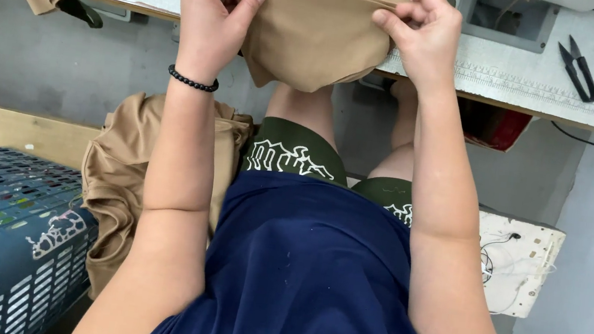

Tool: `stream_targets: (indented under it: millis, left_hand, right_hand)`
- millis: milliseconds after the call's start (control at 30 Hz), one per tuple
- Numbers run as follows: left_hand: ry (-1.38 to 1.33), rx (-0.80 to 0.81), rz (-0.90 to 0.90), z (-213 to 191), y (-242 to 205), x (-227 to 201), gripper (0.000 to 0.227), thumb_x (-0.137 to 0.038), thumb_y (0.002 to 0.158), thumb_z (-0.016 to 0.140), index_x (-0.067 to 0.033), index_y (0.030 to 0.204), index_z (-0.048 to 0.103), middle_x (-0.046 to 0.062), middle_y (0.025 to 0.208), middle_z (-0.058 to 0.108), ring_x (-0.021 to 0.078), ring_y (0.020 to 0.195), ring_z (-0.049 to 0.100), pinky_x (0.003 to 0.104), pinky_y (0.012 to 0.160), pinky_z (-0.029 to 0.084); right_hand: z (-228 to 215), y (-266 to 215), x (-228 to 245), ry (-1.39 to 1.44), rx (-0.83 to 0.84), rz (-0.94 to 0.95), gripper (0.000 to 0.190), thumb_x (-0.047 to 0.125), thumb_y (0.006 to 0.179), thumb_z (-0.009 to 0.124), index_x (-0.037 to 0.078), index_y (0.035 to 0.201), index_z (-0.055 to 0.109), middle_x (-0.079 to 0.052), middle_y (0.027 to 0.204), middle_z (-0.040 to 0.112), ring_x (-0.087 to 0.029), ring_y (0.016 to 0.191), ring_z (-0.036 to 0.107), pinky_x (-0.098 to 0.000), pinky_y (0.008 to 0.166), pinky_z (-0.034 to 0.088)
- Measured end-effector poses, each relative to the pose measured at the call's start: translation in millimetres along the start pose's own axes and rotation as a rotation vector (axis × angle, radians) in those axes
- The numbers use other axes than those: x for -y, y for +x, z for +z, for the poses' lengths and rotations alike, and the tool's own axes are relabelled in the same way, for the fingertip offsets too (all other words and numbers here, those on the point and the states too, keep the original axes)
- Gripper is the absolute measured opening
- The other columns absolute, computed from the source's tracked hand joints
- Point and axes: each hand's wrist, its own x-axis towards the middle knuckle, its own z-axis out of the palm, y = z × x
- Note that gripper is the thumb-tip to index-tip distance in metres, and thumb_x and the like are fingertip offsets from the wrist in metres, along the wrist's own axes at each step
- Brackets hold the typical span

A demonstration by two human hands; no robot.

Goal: Folding and stacking tan-colored fabric garment parts at a sewing workstation.

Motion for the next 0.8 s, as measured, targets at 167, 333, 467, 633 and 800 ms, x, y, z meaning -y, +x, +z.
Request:
stream_targets:
  millis: [167,333,467,633,800]
  left_hand:
    - [-0.039,0.017,0.029,0,3,1,0.029,-0.004,0.101,0.072,-0.0053,0.124,0.055,0.003,0.082,0.059,0.0147,0.074,0.054,0.029,0.068,0.047]
    - [-0.16,0.053,-0.016,-4,-2,-2,0.034,-0.002,0.105,0.072,-0.0074,0.133,0.055,0.0,0.081,0.054,0.0115,0.076,0.051,0.027,0.071,0.045]
    - [-0.438,0.122,0.029,-12,-5,-5,0.033,-0.006,0.111,0.071,-0.0052,0.14,0.055,0.005,0.096,0.062,0.0133,0.087,0.056,0.027,0.079,0.048]
    - [-0.112,0.021,0.041,1,14,12,0.021,-0.006,0.105,0.077,-0.0045,0.113,0.057,0.003,0.088,0.059,0.0135,0.079,0.055,0.028,0.072,0.049]
    - [-0.136,-0.055,0.015,0,7,1,0.03,-0.003,0.104,0.076,-0.0085,0.125,0.056,0.003,0.088,0.065,0.0129,0.082,0.062,0.028,0.075,0.053]
  right_hand:
    - [-2,-8,4,0.073,-0.04,-0.07,0.019,0.002,0.094,0.09,0.002,0.106,0.075,-0.006,0.095,0.072,-0.01,0.086,0.067,-0.0208,0.08,0.06]
    - [-5,-19,9,0.116,-0.029,-0.034,0.018,0.002,0.094,0.091,0.005,0.099,0.074,-0.003,0.089,0.069,-0.008,0.08,0.063,-0.0191,0.075,0.057]
    - [-12,-23,14,0.211,-0.008,0.036,0.019,0.006,0.093,0.089,0.006,0.098,0.071,-0.003,0.087,0.069,-0.008,0.079,0.065,-0.0193,0.078,0.061]
    - [1,-5,15,0.208,0.015,0.102,0.018,0.006,0.096,0.084,0.007,0.103,0.068,-0.003,0.094,0.069,-0.009,0.086,0.065,-0.021,0.077,0.058]
    - [4,-19,22,0.179,-0.03,0.083,0.038,0.005,0.092,0.086,0.003,0.125,0.067,-0.008,0.103,0.073,-0.011,0.097,0.071,-0.0229,0.093,0.062]
